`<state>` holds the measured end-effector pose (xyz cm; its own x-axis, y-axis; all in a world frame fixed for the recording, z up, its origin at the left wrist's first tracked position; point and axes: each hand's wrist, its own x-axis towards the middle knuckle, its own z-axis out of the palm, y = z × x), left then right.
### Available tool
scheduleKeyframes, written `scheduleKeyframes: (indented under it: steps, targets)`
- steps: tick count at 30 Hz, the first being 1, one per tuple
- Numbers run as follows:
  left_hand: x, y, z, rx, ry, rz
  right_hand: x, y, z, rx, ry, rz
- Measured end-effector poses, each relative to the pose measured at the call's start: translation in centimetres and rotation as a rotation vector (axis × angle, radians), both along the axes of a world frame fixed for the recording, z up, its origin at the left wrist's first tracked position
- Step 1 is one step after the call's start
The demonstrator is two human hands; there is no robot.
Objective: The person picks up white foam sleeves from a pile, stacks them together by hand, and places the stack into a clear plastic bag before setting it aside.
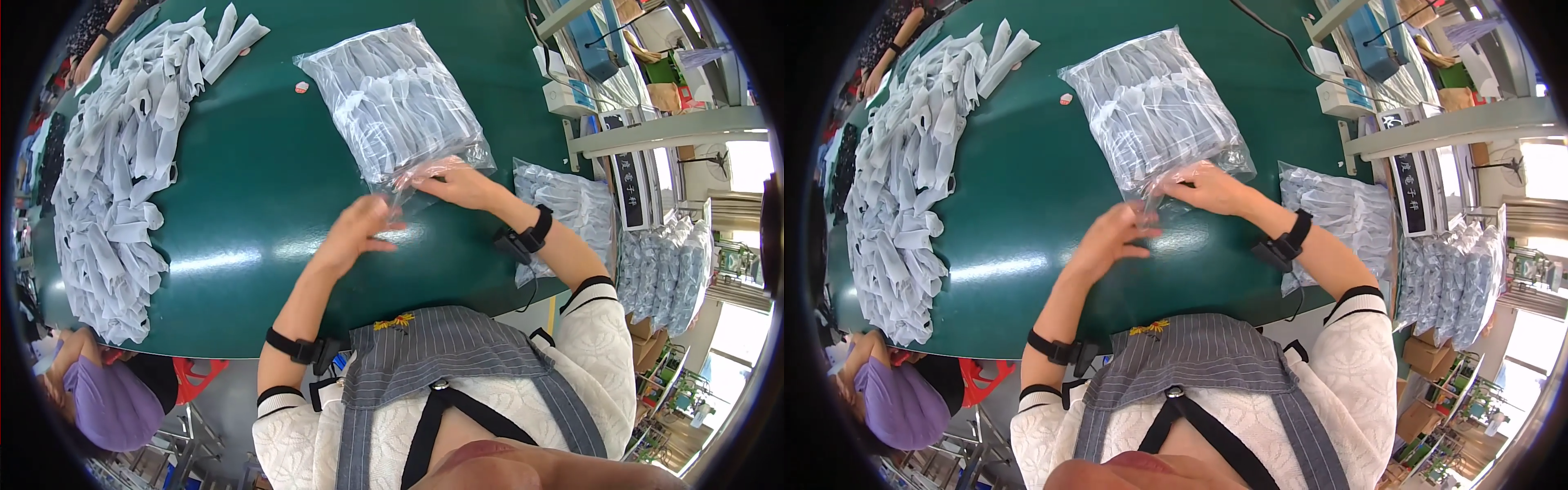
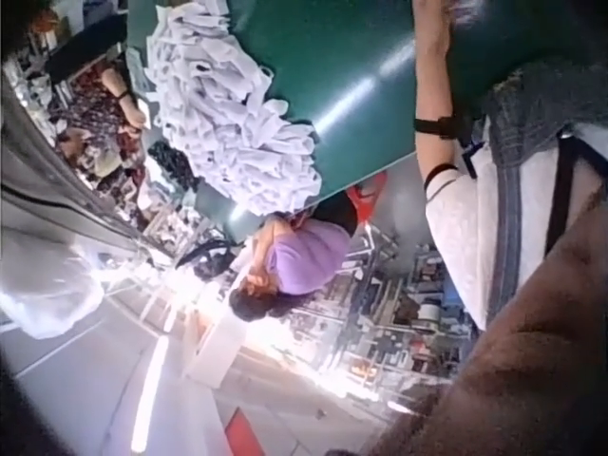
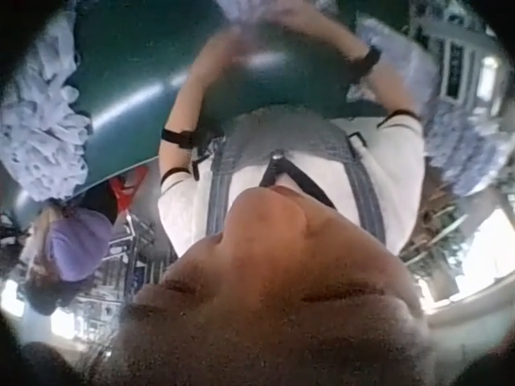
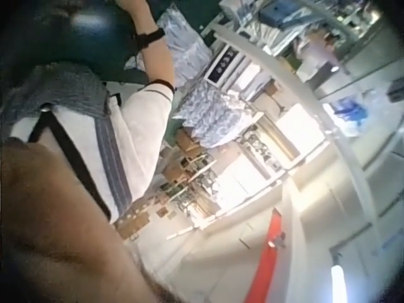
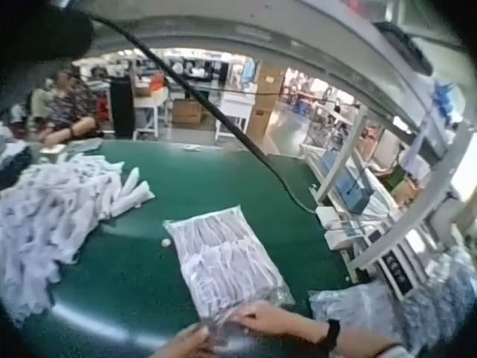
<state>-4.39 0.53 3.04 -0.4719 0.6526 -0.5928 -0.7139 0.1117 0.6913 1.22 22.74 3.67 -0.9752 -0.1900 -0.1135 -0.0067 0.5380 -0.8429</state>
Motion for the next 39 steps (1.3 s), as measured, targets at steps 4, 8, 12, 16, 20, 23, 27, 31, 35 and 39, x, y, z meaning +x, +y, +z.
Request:
scheduleKeyframes:
  steps: [4, 8, 12, 16, 20, 23, 27, 31, 35, 39]
  targets:
    - [-0.6, 2.9, -0.5, 0.025, -0.01, -0.148, -0.4, 0.0, 0.0, 0.238, -0.108, 0.051]
    - [0.2, 2.3, -4.0, 0.121, 0.305, -0.294, -1.5, 0.0, -1.9, 0.053, 0.088, -0.059]
    - [0.3, 0.5, -3.9, 0.123, 0.238, -0.244, -2.5, 1.0, -1.6, -0.054, 0.068, 0.005]
    - [0.3, -0.4, -3.3, 0.174, 0.178, -0.169, -0.1, 4.8, -2.0, -0.032, 0.034, -0.095]
    - [0.7, -0.3, -3.2, 0.154, 0.204, -0.203, -0.3, 4.6, -2.1, 0.33, 0.182, -0.224]
    - [1.2, 0.1, -3.5, 0.172, 0.164, -0.202, 0.7, 4.5, -2.2, 0.353, 0.229, -0.307]
    - [1.4, 0.7, -2.6, 0.17, 0.118, -0.183, 4.5, 4.0, -1.2, -0.001, -0.104, -0.541]
    - [1.4, -0.2, -3.3, 0.204, 0.069, -0.184, 5.6, -2.6, 0.5, -0.86, -0.68, -0.616]
    - [2.0, 0.1, -2.4, 0.137, 0.102, -0.259, 2.0, -6.0, -1.7, -1.108, -0.525, -0.7]
    - [1.4, -0.3, -2.4, 0.124, 0.17, -0.306, -0.4, -5.8, -4.5, -0.867, -0.361, -0.812]
